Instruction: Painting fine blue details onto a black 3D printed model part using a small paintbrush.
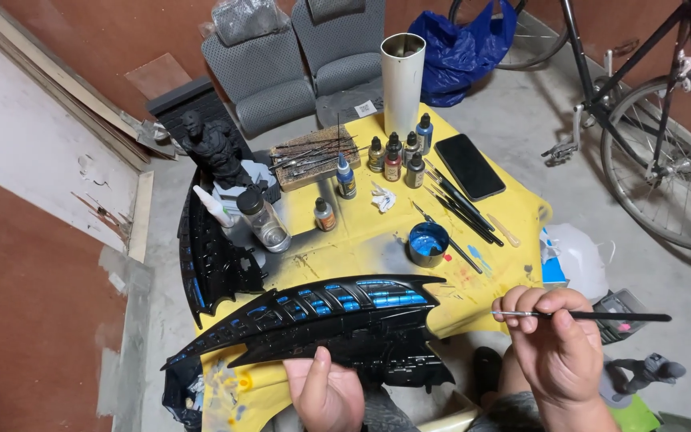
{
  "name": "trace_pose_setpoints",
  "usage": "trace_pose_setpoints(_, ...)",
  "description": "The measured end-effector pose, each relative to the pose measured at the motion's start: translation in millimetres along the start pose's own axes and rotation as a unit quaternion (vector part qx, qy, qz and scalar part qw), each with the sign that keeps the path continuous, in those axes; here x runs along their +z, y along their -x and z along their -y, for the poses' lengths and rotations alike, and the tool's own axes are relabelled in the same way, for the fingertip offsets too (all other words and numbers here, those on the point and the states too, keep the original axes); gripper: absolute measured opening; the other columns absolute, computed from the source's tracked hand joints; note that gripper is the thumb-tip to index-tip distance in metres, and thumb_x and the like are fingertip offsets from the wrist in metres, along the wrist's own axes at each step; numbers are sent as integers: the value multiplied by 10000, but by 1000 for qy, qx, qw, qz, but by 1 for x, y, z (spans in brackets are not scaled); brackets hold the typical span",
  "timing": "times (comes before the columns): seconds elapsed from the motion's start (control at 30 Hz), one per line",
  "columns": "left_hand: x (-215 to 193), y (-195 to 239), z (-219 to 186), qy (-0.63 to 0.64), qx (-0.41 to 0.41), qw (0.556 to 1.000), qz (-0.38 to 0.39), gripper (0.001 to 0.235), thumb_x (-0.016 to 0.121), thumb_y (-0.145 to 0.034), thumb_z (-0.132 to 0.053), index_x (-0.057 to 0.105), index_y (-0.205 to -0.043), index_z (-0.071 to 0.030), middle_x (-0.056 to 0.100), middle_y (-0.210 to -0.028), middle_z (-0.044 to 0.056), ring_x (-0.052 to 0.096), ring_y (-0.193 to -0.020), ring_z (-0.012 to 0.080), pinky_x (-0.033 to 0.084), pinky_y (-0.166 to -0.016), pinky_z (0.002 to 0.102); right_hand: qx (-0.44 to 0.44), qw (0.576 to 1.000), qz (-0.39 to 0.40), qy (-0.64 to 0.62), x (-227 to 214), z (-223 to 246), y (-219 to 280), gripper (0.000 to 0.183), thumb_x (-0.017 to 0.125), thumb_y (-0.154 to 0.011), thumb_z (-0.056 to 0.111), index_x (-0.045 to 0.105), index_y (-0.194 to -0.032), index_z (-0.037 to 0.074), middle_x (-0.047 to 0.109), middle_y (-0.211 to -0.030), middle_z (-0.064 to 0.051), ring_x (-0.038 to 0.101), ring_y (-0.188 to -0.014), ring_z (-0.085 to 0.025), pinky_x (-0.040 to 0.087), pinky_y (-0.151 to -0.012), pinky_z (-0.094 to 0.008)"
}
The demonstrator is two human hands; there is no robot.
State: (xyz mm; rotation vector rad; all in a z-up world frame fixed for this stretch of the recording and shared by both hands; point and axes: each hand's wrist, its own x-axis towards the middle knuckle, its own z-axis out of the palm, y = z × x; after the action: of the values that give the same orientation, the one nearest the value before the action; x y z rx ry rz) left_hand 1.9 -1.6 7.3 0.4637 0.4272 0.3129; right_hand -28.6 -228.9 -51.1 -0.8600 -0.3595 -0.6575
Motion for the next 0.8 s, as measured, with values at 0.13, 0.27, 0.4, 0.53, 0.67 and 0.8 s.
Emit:
trace_pose_setpoints(0.13, 7, 3, -4, -10, -6, 1000, -6, 881, 365, -736, 99, 367, -1597, -88, 478, -1553, 192, 451, -1435, 428, 355, -1138, 686, -14, 1000, 10, 9, -2, -1, 1, 153, 619, -1056, 220, 702, -1082, 93, 587, -751, -88, 538, -736, -262, 502, -741, -445)
trace_pose_setpoints(0.27, -1, -1, 1, -3, 12, 1000, 20, 879, 389, -728, 79, 361, -1593, -78, 473, -1556, 202, 451, -1426, 429, 354, -1143, 679, -12, 1000, 25, -9, -3, -3, 1, 160, 625, -1050, 191, 724, -1123, 90, 609, -788, -99, 551, -768, -258, 472, -749, -444)
trace_pose_setpoints(0.4, -6, -3, 4, -13, 25, 1000, 12, 839, 400, -754, 94, 385, -1579, -61, 496, -1528, 205, 473, -1395, 428, 382, -1127, 668, -9, 1000, 29, 5, -13, -8, 7, 213, 568, -1064, 132, 700, -1227, 91, 634, -797, -171, 578, -782, -308, 478, -787, -491)
trace_pose_setpoints(0.53, -20, -8, 14, -36, 33, 998, -25, 754, 429, -803, 93, 436, -1544, -45, 560, -1416, 215, 536, -1277, 408, 442, -1020, 651, 17, 964, -40, 261, 29, 7, 18, 186, 422, -1063, -20, 558, -1186, -48, 716, -1037, -271, 729, -1019, -325, 579, -1067, -431)
trace_pose_setpoints(0.67, -19, -4, 17, -16, 24, 999, -18, 751, 400, -831, 80, 410, -1565, -76, 528, -1482, 203, 500, -1323, 381, 412, -1074, 611, 5, 957, 38, 287, 13, -24, 32, 224, 548, -992, 51, 521, -1214, 41, 745, -1138, -217, 762, -1098, -313, 611, -1061, -437)
trace_pose_setpoints(0.8, -21, -1, 24, -6, 27, 999, 32, 699, 466, -840, 34, 435, -1533, -54, 552, -1461, 223, 521, -1319, 384, 419, -1091, 569, 102, 973, -40, 202, 14, -47, 52, 357, 733, -840, -18, 500, -1102, 49, 734, -1123, -279, 736, -1086, -317, 581, -1004, -377)
